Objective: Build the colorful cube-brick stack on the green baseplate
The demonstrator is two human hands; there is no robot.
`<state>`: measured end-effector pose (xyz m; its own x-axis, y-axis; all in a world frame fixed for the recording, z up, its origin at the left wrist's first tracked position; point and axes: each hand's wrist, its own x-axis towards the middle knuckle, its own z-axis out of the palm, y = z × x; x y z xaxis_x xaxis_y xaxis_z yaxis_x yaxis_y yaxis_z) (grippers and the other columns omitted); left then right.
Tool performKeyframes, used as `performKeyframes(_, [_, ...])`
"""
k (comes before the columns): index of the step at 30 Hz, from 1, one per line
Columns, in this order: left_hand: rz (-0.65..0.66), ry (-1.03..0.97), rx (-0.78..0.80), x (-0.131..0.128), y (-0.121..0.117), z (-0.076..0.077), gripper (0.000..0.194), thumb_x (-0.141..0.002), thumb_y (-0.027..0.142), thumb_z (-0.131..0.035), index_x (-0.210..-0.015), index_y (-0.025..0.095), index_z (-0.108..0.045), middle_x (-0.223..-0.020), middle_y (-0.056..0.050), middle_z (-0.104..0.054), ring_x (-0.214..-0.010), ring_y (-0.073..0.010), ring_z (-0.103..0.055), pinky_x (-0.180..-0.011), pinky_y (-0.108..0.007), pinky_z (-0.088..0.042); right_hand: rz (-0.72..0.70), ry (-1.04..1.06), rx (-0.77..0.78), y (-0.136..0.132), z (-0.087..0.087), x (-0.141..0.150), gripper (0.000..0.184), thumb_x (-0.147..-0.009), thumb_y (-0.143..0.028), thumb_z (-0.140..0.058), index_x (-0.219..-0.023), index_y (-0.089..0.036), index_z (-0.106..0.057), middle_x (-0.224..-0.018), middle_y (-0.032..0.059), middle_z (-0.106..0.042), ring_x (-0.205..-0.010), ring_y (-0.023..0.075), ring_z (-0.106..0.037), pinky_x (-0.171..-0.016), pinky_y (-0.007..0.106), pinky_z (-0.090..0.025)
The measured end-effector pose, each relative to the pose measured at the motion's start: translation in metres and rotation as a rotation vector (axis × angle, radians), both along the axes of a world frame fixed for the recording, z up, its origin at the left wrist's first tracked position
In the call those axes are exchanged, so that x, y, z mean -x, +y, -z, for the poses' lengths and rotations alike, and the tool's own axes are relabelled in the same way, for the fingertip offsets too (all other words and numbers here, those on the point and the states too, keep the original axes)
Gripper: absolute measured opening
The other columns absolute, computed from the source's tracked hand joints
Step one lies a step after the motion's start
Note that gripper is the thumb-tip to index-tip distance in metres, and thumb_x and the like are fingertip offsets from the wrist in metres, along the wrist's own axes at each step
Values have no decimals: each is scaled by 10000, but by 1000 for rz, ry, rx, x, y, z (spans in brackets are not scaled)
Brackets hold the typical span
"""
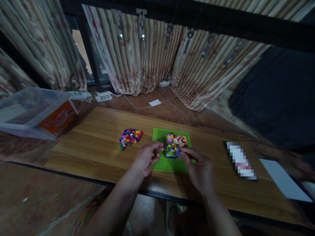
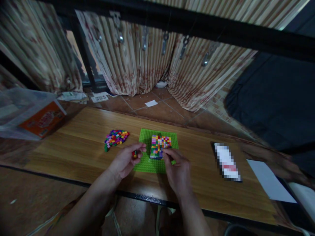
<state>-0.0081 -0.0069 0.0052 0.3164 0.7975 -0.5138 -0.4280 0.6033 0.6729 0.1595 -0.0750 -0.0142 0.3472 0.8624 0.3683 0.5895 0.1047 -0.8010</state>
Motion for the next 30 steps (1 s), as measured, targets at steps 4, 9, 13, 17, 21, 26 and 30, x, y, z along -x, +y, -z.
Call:
performKeyframes(4, [20,34,-42,-1,0,1,107,-725,193,-661,-764,96,-684,-708,-30,-616,-495,-27,-447,-423,-131,-272,-69,-240,-19,1,-4,3,150,-874,-246,-580,-921,-239,-722,-961,34,-729,-897,188,-665,-836,345,-513])
performKeyframes(9, [30,31,-56,-1,0,2,140,-701,217,-683,-772,96,-687,-721,-31,-618,-505,-28,-451,-432,-134,-266,-77,-412,-43,4,-6,5,148,-884,-231,-572,-905,-215,-717,-930,42,-736,-870,196,-657,-795,339,-521])
performKeyframes(13, [27,20,-66,-1,-1,2,146,-685,220,-691,-764,97,-685,-708,-31,-616,-499,-30,-447,-423,-139,-250,-39,-417,-55,5,-5,7,150,-881,-232,-579,-944,-205,-712,-905,43,-737,-829,191,-666,-778,335,-525])
performKeyframes(17, [28,29,-73,-1,-1,2,148,-687,224,-689,-765,98,-685,-710,-29,-614,-500,-30,-447,-424,-142,-247,-8,-365,-46,5,-3,9,149,-871,-247,-593,-951,-204,-712,-910,45,-738,-829,192,-677,-769,332,-527])
performKeyframes(21, [27,43,-83,-1,-1,2,148,-689,232,-686,-757,101,-684,-707,-30,-616,-502,-31,-444,-426,-146,-241,-3,-309,-30,6,-2,9,158,-860,-265,-603,-962,-214,-712,-920,43,-739,-844,196,-678,-790,343,-523])
performKeyframes(26, [15,26,-83,-1,-1,2,146,-672,231,-699,-749,108,-682,-691,-25,-615,-493,-31,-437,-426,-153,-238,32,-173,17,3,0,3,183,-832,-343,-631,-949,-230,-714,-938,44,-736,-844,205,-667,-798,363,-515])
performKeyframes(30, [18,24,-86,-1,-1,3,147,-668,230,-702,-749,109,-682,-686,-23,-611,-493,-32,-436,-423,-156,-231,113,-92,29,4,-2,4,237,-842,-405,-601,-924,-218,-721,-916,53,-736,-797,205,-660,-768,356,-501])
